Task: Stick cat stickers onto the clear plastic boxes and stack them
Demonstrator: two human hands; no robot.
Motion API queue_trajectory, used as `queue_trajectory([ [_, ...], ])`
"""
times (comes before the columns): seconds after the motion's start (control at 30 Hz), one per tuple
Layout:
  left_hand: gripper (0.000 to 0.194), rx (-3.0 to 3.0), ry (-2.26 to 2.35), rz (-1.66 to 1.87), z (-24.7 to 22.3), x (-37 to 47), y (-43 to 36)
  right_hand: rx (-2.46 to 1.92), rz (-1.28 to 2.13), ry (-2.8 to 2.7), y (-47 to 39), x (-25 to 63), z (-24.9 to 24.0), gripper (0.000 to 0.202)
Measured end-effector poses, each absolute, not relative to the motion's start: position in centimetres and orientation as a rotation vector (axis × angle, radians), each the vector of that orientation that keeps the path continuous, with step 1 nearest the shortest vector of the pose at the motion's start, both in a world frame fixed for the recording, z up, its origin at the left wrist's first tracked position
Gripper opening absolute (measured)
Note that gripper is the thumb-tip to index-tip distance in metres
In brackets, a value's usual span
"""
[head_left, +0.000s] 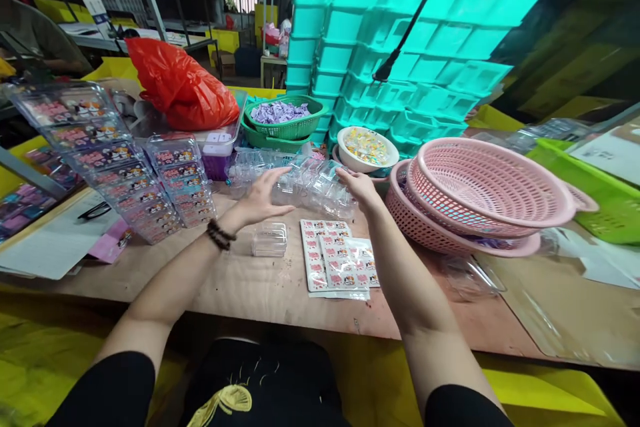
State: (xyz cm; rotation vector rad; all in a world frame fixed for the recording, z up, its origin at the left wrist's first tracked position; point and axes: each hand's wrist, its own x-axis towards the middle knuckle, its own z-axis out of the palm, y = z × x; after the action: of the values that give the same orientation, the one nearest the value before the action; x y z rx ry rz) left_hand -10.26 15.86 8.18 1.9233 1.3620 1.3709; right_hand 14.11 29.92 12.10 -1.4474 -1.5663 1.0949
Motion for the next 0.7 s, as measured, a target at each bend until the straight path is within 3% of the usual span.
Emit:
queue_trajectory([
  [0.1,0.094,2.183,1.295,1.220,10.3,-6.4,22.3,-1.493,1.221,-1.527,31.1,13.2,12.2,0.031],
  [0.17,0.084,2.232,1.396,1.055,10.3,-4.2,25.5,-1.496,1.276,-1.485,31.1,12.7,11.9,0.028],
  [0.27,0.065,2.236,1.451,0.981,9.3,-2.7,27.7,-1.460,1.341,-1.406,31.1,13.0,11.5,0.024],
  [0.37,0.062,2.245,1.455,0.958,8.8,-2.7,28.0,-1.397,1.425,-1.323,31.2,14.7,12.1,0.023],
  [0.47,0.069,2.262,1.465,0.936,9.5,-3.0,27.5,-1.294,1.489,-1.269,30.7,17.5,13.5,0.027],
  [0.57,0.089,2.189,1.387,1.034,10.8,-2.4,26.0,-1.120,1.532,-1.274,28.8,19.8,14.5,0.028],
  [0.7,0.100,1.530,1.101,1.239,11.8,-0.3,21.8,-0.884,1.535,-1.331,24.9,19.0,13.7,0.034],
])
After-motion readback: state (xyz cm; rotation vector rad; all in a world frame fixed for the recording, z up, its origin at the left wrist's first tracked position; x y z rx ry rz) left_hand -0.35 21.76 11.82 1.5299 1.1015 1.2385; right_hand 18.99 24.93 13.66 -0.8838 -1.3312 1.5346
